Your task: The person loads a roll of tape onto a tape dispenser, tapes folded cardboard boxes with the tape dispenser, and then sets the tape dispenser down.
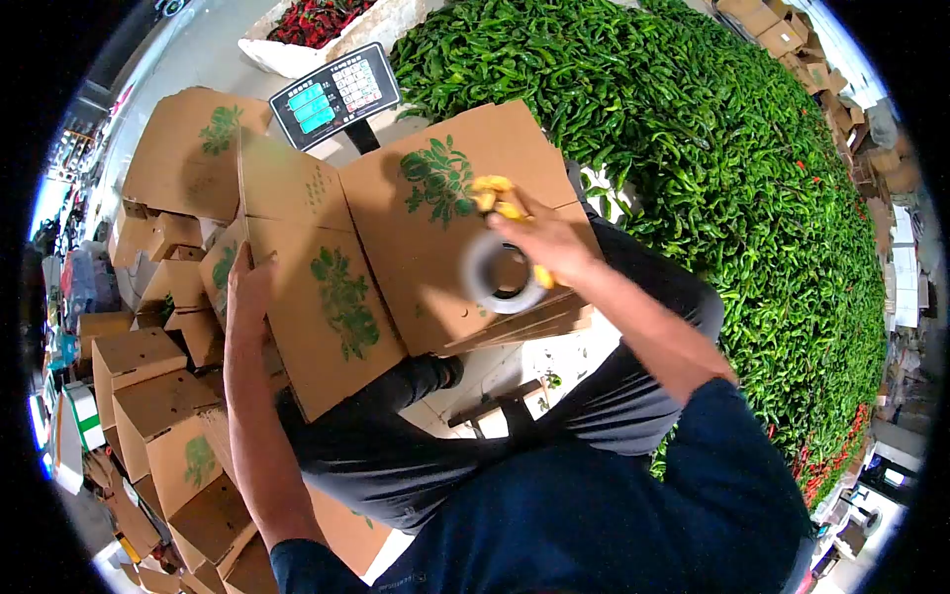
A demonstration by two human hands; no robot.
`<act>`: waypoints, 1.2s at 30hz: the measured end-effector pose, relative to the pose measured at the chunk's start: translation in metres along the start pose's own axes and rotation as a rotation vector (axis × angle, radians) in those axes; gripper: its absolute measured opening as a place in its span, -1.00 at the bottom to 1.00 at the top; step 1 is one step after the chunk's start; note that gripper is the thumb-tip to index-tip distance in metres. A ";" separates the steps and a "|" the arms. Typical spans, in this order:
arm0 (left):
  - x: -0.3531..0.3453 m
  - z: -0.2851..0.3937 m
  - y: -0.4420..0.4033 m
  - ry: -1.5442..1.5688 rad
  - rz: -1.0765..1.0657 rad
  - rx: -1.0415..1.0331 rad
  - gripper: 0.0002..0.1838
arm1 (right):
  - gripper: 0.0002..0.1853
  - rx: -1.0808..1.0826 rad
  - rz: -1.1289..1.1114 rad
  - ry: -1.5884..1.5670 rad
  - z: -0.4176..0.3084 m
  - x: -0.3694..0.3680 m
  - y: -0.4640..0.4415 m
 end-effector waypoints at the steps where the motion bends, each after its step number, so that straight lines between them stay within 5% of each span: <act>1: 0.001 0.004 0.002 -0.052 0.011 -0.002 -0.47 | -0.11 0.107 0.033 0.151 -0.005 -0.019 -0.015; 3: 0.001 0.006 0.000 -0.161 0.029 -0.009 -0.41 | -0.17 0.073 -0.039 0.261 -0.052 -0.065 -0.028; 6: 0.007 -0.012 -0.007 -0.262 0.186 -0.268 -0.31 | -0.20 0.059 -0.220 -0.123 -0.035 -0.134 -0.108; 10: -0.003 0.009 -0.002 -0.271 0.096 -0.280 -0.27 | -0.33 -0.093 -0.314 -0.286 -0.032 -0.191 -0.171; 13: -0.009 0.017 0.001 -0.187 0.096 -0.263 -0.28 | -0.38 -0.081 -0.294 -0.149 -0.042 -0.208 -0.206; 17: -0.015 0.014 -0.002 -0.058 0.065 -0.270 -0.25 | -0.26 -0.071 -0.338 0.412 -0.039 -0.232 -0.247; 18: -0.016 0.016 -0.002 -0.083 0.067 -0.276 -0.24 | -0.22 0.119 -0.330 0.448 -0.044 -0.243 -0.243; 21: -0.008 0.005 -0.007 -0.208 0.096 -0.261 -0.23 | -0.29 -0.001 -0.483 0.568 -0.043 -0.272 -0.252; 25: -0.002 0.001 -0.015 -0.202 0.121 -0.278 -0.22 | -0.34 0.261 -0.635 0.597 -0.051 -0.280 -0.222; 30: 0.003 -0.009 -0.014 -0.104 0.109 -0.175 -0.22 | -0.38 0.144 -0.985 0.580 0.034 -0.286 -0.139; 32: 0.004 -0.009 -0.007 -0.138 0.133 -0.225 -0.23 | -0.41 0.072 -0.832 0.783 0.023 -0.251 -0.075; 36: -0.003 -0.013 -0.005 0.014 0.123 -0.312 -0.30 | -0.33 0.056 -1.009 0.552 0.046 -0.232 -0.016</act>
Point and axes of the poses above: each hand's wrist, its own y-axis away from the middle knuckle, its own x-axis out of the back of the hand, z = x × y, the point moved 6 cm from there along -y, towards the middle knuckle, and after that the axes turned 5 degrees about -x, right-handed, at the moved point
